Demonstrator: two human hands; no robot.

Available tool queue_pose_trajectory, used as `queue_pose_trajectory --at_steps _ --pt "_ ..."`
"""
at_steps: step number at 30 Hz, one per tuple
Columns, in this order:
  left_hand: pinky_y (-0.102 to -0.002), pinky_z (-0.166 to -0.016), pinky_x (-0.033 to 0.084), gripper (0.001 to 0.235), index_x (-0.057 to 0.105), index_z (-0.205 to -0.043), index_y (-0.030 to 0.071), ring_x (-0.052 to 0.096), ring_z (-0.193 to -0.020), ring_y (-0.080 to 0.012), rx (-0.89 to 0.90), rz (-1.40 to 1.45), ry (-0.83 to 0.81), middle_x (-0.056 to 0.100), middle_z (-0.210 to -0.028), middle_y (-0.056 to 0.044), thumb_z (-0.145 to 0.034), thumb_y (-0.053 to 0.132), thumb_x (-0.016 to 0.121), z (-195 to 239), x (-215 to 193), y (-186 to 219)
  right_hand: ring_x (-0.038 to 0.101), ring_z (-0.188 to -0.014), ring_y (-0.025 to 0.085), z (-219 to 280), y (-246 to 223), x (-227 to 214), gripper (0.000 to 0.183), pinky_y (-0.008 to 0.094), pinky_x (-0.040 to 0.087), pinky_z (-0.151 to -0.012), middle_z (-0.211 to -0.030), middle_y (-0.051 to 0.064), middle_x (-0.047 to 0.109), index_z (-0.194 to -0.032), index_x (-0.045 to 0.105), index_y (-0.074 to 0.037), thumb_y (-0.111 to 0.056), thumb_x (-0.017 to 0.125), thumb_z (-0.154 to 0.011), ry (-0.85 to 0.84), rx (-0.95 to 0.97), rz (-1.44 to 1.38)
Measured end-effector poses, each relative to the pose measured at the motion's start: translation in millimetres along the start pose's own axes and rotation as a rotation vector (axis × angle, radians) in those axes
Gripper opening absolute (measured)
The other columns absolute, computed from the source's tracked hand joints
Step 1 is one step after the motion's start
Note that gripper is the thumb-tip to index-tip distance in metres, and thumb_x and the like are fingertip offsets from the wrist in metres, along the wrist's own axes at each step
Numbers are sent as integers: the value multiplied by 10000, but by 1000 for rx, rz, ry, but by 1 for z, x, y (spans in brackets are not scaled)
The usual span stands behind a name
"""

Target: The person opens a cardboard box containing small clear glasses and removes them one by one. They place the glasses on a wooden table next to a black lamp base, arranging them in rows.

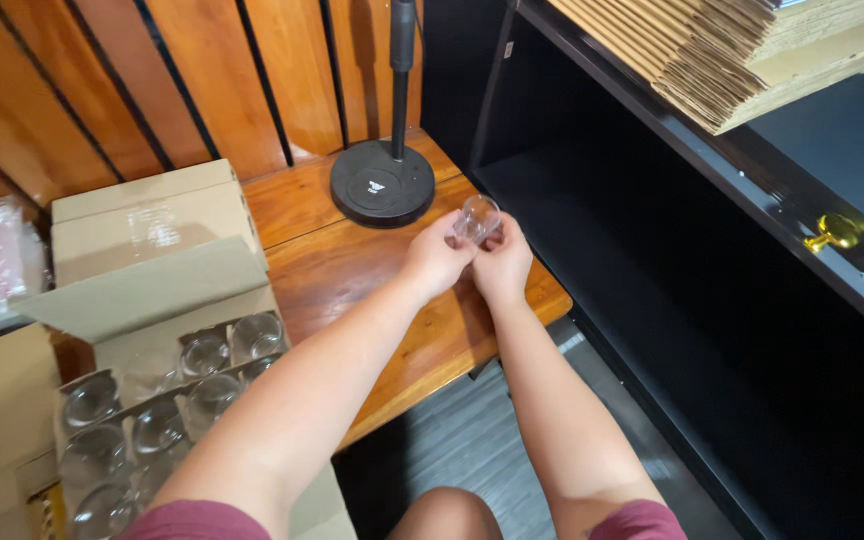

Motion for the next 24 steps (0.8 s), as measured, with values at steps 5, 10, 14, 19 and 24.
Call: queue_pose_trajectory --at_steps 5,10,14,19,24 --pt "-362 -1132 493 593 588 -1457 325 624 -1309 -168 -42 -22 4 713 -1330 -3 -891 501 592 -17 9 10 721 -1028 220 -22 -13 2 634 260 624 -934 -1142 142 742 -1259 694 -83 -118 944 -677 -45 34 -59" --pt "-380 -1187 443 668 540 -1511 281 559 -1388 -185 -38 -15 -5 643 -1450 -16 -885 512 578 -21 9 12 725 -1021 199 -34 -6 11 650 249 631 -924 -1141 130 745 -1267 701 -87 -101 957 -670 -65 69 -65" --pt "-317 -1156 467 705 484 -1555 230 587 -1355 -133 -56 52 -45 602 -1505 -41 -902 487 547 -19 8 10 722 -1021 186 -32 -10 12 616 234 633 -921 -1139 114 742 -1275 701 -91 -115 933 -704 -85 37 29" --pt "-327 -1160 473 766 447 -1579 170 583 -1367 -163 -40 63 -68 563 -1542 -94 -883 448 609 -27 7 -3 719 -1041 184 -32 -10 12 607 237 621 -946 -1161 99 736 -1299 689 -105 -166 922 -742 -113 30 130" --pt "-297 -1132 498 797 486 -1548 238 622 -1304 -77 -21 -8 -47 598 -1512 -16 -819 461 716 -31 10 -4 718 -1095 159 -31 -13 11 646 257 616 -976 -1229 62 720 -1374 639 -121 -242 900 -796 -143 49 225"
Point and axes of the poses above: each hand's wrist, its own z-axis away from the middle knuckle, its own x-axis out of the palm, y = z × x, the point moved 2 cm from there along -z, towards the middle knuckle
